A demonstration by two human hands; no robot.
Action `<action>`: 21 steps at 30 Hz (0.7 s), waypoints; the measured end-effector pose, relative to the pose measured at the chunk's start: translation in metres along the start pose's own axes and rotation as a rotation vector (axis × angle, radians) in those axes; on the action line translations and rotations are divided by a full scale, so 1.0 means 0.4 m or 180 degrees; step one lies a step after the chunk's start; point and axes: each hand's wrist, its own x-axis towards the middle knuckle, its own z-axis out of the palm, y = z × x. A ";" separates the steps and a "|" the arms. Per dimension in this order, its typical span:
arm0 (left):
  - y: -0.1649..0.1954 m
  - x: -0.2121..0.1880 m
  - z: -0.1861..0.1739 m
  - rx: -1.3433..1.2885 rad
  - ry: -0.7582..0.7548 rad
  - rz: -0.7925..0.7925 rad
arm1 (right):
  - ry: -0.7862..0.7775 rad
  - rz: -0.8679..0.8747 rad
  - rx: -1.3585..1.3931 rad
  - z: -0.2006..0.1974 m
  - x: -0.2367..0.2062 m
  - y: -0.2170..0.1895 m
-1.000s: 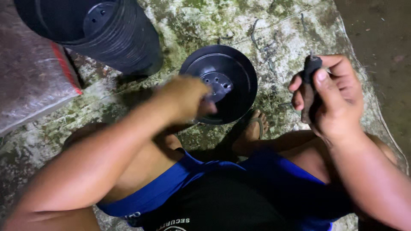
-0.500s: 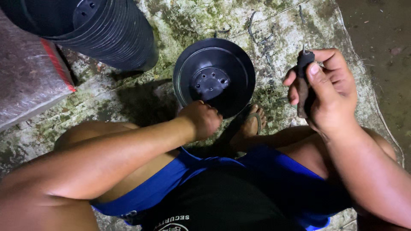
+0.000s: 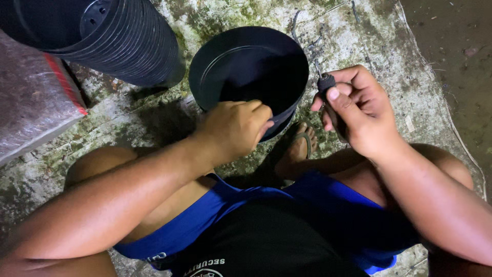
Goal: The person sits on the floor and uses a small metal tool to punch holes into the sides of black plastic nursery pots. They rotate each pot to create multiple holes around its circumference, then place the finished pot onto a stack.
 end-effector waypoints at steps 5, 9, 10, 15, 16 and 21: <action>0.024 -0.011 -0.026 0.0270 0.0058 0.0269 | 0.0009 -0.0042 0.0041 -0.007 0.001 -0.011; 0.053 -0.019 -0.045 0.0651 0.0066 0.0584 | 0.0066 -0.0091 -0.0037 -0.011 0.001 -0.019; 0.059 -0.016 -0.048 0.0762 0.0132 0.0663 | 0.0091 -0.0097 -0.0053 -0.012 0.000 -0.020; 0.088 -0.004 -0.076 0.1311 0.0354 0.0974 | 0.0092 -0.0196 0.0063 -0.012 -0.003 -0.025; 0.091 -0.005 -0.087 0.1258 0.0364 0.0912 | 0.0109 -0.0209 0.0062 -0.012 -0.003 -0.025; 0.090 -0.005 -0.125 0.0692 0.0426 0.0668 | 0.0118 -0.0216 0.0120 -0.017 -0.005 -0.027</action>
